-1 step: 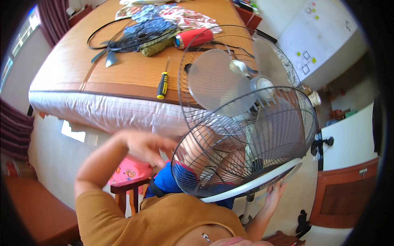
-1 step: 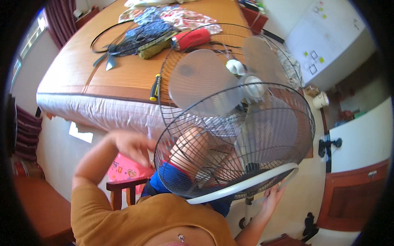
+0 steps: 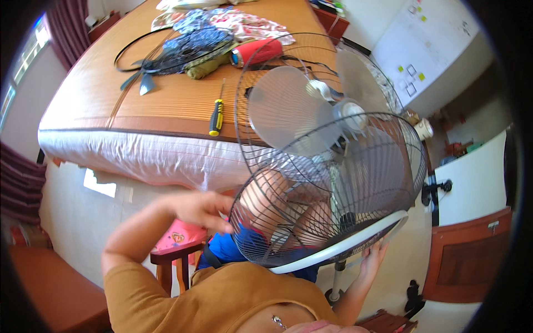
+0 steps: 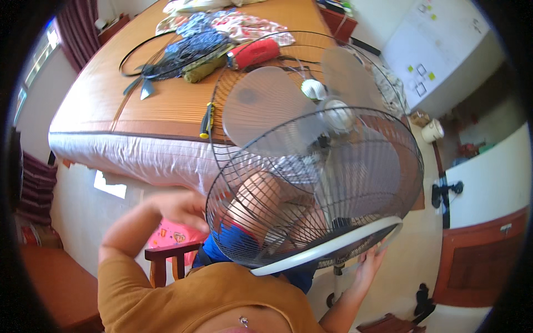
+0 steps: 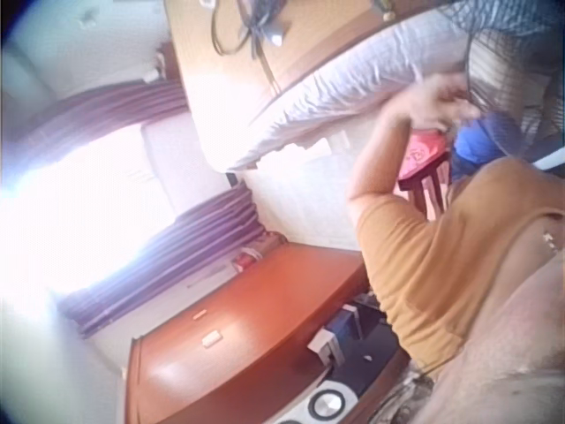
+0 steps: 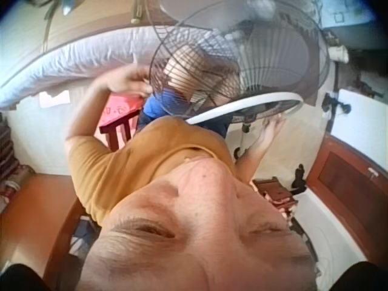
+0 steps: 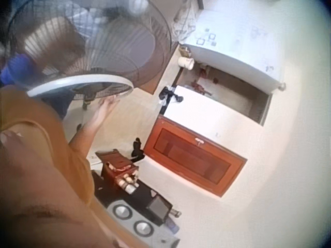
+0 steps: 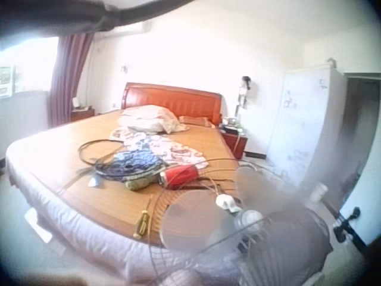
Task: The person assembles a stand fan by placing the fan blades onto the motor shaft, securing them with a cap, and then fitting the front protective cage onto the rear cage and securing it with a rim.
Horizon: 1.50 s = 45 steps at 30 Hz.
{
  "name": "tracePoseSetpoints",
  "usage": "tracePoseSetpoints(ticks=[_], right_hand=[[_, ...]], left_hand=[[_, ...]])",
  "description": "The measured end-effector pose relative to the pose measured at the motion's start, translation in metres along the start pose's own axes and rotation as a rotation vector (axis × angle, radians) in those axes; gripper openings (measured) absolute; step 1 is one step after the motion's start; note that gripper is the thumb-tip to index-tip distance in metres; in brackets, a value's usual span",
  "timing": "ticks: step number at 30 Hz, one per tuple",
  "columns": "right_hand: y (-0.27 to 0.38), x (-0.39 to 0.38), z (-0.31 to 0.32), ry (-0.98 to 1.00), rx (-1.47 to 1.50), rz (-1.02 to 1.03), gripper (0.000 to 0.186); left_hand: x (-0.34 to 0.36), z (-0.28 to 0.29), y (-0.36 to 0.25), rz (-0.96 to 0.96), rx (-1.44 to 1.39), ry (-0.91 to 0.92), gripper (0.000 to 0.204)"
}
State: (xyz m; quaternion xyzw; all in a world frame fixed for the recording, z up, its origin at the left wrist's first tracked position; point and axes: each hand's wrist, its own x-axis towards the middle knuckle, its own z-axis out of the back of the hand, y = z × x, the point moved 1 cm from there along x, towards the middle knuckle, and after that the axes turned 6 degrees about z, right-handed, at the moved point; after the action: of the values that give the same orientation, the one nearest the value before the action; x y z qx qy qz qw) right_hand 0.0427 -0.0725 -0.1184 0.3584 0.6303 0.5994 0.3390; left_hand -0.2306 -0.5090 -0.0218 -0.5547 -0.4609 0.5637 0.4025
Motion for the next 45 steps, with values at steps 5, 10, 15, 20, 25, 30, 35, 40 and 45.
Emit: tracePoseSetpoints(ticks=[5,10,15,20,25,30,35,40,45], right_hand=[[0.018,0.009,-0.002,-0.088,0.048,0.151,0.055],[0.091,0.051,0.016,-0.010,-0.007,0.361,0.044],[0.204,0.097,-0.059,0.131,-0.225,0.456,0.031],[0.199,0.151,-0.105,0.208,-0.375,0.558,0.043],[0.164,0.142,-0.128,0.176,-0.288,0.455,0.034],[0.151,0.123,-0.128,0.168,0.046,0.414,0.029],[0.144,0.109,-0.126,0.031,-0.006,0.520,0.029],[0.138,0.111,-0.129,-0.050,-0.069,0.573,0.032],[0.136,0.112,-0.139,-0.068,0.041,0.545,0.030]], left_hand=[[-0.011,-0.051,-0.020,-0.260,-0.313,-0.385,0.030],[-0.006,-0.039,-0.082,-0.485,-0.234,-0.500,0.042],[0.025,0.029,-0.138,-0.547,-0.230,-0.867,0.034],[0.031,0.091,-0.127,-0.329,-0.207,-1.005,0.024],[0.031,0.101,-0.111,-0.226,-0.161,-1.088,0.024],[0.032,0.079,-0.108,-0.128,0.123,-1.405,0.030],[0.047,0.078,-0.076,-0.229,0.430,-1.510,0.031],[0.074,0.067,-0.075,-0.549,-0.100,-1.457,0.034],[0.084,0.047,-0.088,-0.594,-0.281,-1.526,0.037]])
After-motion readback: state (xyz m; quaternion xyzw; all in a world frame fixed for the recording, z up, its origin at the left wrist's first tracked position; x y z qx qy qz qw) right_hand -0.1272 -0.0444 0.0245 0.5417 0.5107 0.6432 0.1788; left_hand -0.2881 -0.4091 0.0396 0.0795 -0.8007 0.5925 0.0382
